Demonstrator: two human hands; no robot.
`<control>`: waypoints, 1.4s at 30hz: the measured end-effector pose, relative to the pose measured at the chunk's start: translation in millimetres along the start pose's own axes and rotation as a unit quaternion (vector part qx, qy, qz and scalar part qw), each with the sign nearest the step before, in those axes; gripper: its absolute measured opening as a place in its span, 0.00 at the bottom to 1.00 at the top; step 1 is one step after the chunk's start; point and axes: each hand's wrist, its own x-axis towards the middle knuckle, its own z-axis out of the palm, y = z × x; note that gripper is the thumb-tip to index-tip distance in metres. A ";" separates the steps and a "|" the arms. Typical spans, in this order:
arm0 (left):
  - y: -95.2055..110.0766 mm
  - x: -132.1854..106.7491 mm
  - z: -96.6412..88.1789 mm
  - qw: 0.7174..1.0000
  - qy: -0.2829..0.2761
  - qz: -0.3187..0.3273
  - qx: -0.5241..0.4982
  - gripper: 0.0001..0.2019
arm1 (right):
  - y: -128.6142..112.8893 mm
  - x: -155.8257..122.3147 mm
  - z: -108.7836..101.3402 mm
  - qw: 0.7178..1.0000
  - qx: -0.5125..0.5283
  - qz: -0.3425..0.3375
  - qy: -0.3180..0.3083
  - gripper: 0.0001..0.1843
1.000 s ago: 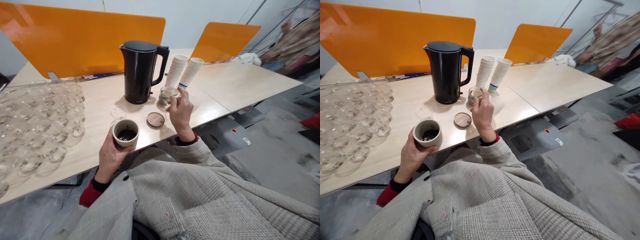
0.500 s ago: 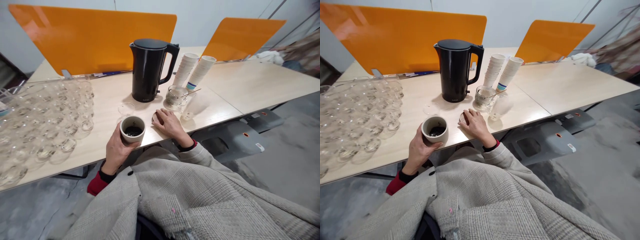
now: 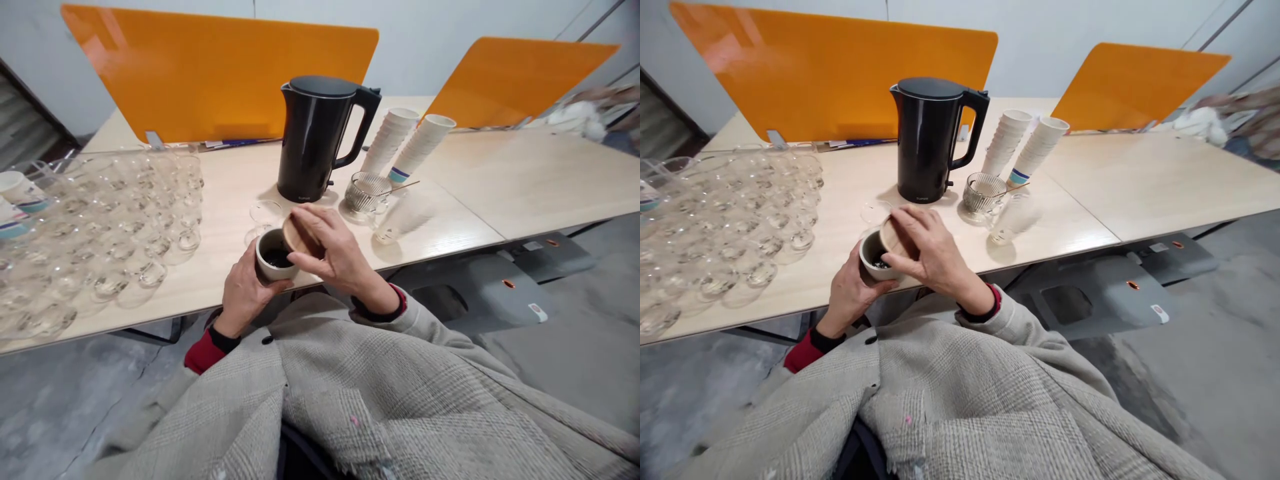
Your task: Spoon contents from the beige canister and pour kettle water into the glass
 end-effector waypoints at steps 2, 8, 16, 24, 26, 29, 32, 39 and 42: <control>-0.6 -0.3 1.6 1.000 0.003 0.005 0.005 0.53 | -15.0 8.9 6.6 0.999 -0.002 -0.029 -0.044 0.41; -5.5 -2.4 3.5 1.000 0.002 0.014 0.021 0.50 | -28.6 18.3 23.0 0.988 -0.084 -0.032 -0.123 0.36; -6.3 -1.2 0.8 0.999 -0.007 0.028 0.016 0.53 | -31.9 17.1 22.5 0.978 -0.096 -0.006 -0.185 0.47; -2.2 -1.9 0.8 1.000 0.002 0.023 -0.013 0.52 | -25.4 16.0 22.1 0.983 -0.047 -0.006 -0.175 0.45; -2.9 -3.1 -0.9 0.999 -0.002 0.031 -0.044 0.52 | -21.9 13.2 18.3 0.986 -0.029 -0.006 -0.165 0.45; -5.1 -4.8 -5.5 0.991 -0.001 0.033 -0.133 0.48 | -15.0 12.6 1.6 0.992 0.005 -0.011 -0.124 0.44; -8.1 -3.9 -9.8 0.974 0.039 -0.015 -0.223 0.36 | -5.6 27.0 -22.2 0.999 -0.004 -0.026 -0.033 0.42; -18.8 1.4 -5.6 0.967 0.077 -0.075 -0.231 0.28 | 37.4 123.9 -13.9 0.994 -0.096 -0.027 0.045 0.43; -20.8 -1.0 -3.0 0.973 0.073 -0.058 -0.212 0.26 | 54.0 159.7 18.3 0.994 -0.107 -0.006 0.016 0.43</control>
